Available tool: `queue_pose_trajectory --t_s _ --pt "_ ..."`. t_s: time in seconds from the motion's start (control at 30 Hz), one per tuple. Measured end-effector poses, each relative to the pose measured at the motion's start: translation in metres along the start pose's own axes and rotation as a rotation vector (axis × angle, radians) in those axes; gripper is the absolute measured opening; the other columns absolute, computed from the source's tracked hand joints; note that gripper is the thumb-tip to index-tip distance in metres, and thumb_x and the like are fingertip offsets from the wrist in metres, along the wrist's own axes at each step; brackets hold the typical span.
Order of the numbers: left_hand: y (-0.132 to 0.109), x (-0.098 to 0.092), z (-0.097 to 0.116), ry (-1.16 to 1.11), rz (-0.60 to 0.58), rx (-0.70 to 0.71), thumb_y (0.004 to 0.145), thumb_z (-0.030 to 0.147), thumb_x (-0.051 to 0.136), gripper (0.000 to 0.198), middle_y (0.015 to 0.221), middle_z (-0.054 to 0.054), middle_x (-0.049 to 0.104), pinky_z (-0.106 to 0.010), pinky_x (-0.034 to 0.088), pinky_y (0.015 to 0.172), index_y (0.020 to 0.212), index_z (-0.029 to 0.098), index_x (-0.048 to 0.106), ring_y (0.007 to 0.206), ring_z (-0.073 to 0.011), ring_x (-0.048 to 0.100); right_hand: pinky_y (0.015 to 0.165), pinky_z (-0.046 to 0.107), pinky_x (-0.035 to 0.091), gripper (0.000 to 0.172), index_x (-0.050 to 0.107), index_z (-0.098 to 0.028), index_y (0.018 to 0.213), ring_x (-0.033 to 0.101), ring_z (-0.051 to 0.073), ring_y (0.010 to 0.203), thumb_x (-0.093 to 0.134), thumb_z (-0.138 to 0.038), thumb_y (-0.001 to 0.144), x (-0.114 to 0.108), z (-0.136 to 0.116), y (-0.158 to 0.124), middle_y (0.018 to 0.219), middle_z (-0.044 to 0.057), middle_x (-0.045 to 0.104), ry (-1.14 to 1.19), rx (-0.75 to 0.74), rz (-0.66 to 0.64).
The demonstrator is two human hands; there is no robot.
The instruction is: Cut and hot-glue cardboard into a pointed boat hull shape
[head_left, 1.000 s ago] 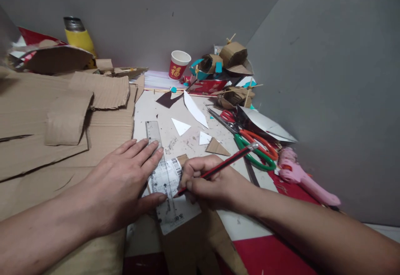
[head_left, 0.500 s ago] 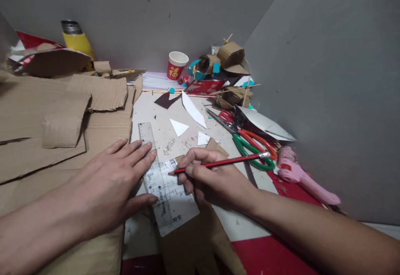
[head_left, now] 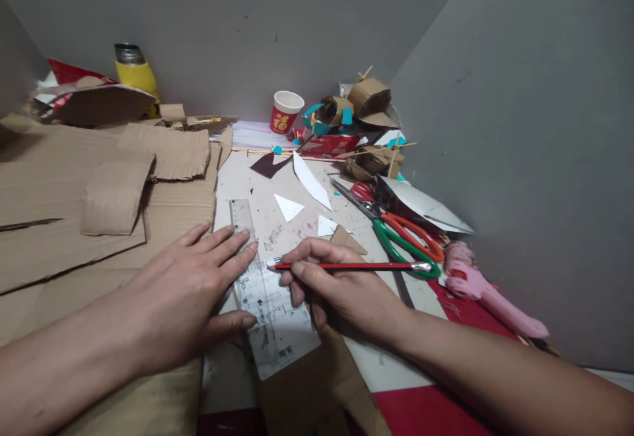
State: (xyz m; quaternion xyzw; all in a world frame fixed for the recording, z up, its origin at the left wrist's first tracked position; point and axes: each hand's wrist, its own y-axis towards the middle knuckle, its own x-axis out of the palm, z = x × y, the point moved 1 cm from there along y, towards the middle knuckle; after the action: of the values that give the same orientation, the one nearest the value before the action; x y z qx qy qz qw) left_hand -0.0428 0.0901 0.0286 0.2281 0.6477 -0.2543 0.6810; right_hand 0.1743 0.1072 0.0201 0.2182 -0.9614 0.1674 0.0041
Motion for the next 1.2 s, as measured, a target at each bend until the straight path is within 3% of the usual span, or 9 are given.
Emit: queue_pose_trajectory --t_s 0.37,0.87,1.2 --pt "0.0002 0.0059 0.0003 -0.043 0.008 -0.002 0.087 0.064 0.044 0.076 0.155 -0.009 0.031 -0.052 0.023 0.115 0.149 0.022 0.033 0.142 -0.0293 0.032 0.03 0.01 0.039 0.012 0.057 -0.017 0.089 0.045 0.002 0.034 0.056 -0.029 0.088 0.0022 0.0003 0.001 0.063 -0.004 0.062 -0.064 0.005 0.003" --pt "0.0013 0.0051 0.0027 -0.101 0.032 -0.011 0.085 0.06 0.051 0.074 0.154 -0.011 0.034 -0.053 0.021 0.115 0.147 0.022 0.038 0.141 -0.0312 0.033 0.03 0.01 0.034 0.016 0.057 -0.017 0.083 0.042 0.002 0.032 0.053 -0.031 0.089 0.003 -0.0024 -0.0001 0.056 -0.005 0.059 -0.146 0.013 0.013" --pt "0.0017 0.0005 0.0034 -0.083 -0.006 -0.01 0.085 0.06 0.05 0.074 0.153 -0.012 0.037 -0.055 0.023 0.114 0.146 0.02 0.039 0.139 -0.0329 0.036 0.031 0.013 0.039 0.012 0.058 -0.016 0.084 0.047 0.005 0.039 0.056 -0.028 0.085 -0.0005 0.0011 0.001 0.067 -0.001 0.062 -0.107 0.025 -0.021"
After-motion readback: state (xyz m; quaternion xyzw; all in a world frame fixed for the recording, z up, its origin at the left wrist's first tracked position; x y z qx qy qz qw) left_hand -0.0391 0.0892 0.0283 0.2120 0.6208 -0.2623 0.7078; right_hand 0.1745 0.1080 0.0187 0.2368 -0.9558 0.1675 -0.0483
